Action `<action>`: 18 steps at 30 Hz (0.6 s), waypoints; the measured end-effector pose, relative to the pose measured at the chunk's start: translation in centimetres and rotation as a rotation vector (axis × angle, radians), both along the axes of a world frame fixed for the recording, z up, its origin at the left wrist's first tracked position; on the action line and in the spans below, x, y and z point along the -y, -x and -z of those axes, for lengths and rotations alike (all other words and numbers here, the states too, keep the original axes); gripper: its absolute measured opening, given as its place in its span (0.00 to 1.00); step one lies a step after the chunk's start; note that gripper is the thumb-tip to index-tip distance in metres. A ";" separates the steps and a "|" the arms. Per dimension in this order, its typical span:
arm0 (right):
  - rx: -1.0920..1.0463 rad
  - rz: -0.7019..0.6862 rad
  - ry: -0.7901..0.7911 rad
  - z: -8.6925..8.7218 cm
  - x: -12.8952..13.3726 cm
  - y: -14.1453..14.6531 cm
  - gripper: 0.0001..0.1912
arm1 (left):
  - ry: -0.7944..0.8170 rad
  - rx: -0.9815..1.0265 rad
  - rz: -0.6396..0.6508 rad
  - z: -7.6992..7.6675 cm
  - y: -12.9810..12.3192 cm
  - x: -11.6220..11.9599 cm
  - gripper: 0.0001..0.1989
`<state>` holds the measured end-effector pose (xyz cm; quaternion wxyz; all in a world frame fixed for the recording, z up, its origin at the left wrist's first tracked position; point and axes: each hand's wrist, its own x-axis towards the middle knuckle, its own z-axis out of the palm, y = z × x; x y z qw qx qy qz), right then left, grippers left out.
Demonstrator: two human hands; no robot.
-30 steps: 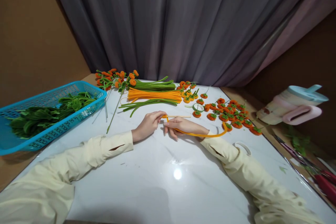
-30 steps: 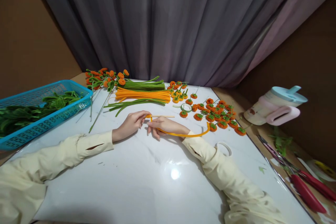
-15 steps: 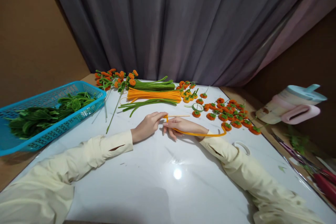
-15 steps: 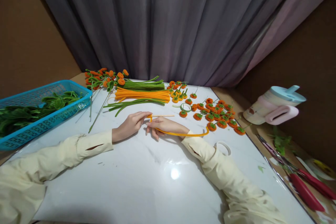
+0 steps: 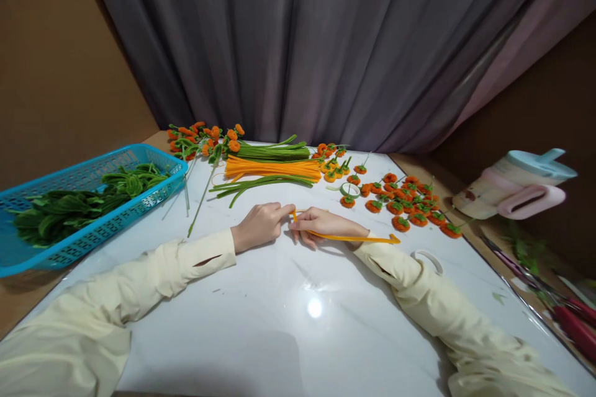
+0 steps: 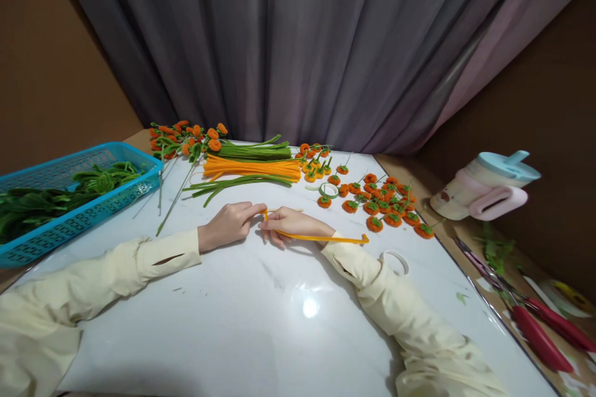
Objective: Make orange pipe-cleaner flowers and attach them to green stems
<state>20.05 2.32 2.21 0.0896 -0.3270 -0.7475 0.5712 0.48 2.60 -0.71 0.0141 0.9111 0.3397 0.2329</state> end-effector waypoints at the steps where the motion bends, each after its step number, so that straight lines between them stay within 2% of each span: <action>1: 0.004 0.001 -0.009 0.0 0.0 0.0 0.23 | -0.017 -0.011 0.009 0.0 0.0 0.0 0.20; 9: 0.020 0.024 0.031 -0.5 0.3 -0.1 0.21 | -0.200 -0.072 0.065 0.3 0.4 -0.5 0.22; 14: 0.123 -0.031 0.156 -1.6 0.7 0.2 0.20 | -0.227 -0.017 0.146 0.5 0.6 -0.7 0.21; 18: 0.125 -0.083 0.202 -2.5 0.9 0.2 0.20 | -0.213 0.021 0.219 0.5 0.7 -0.7 0.21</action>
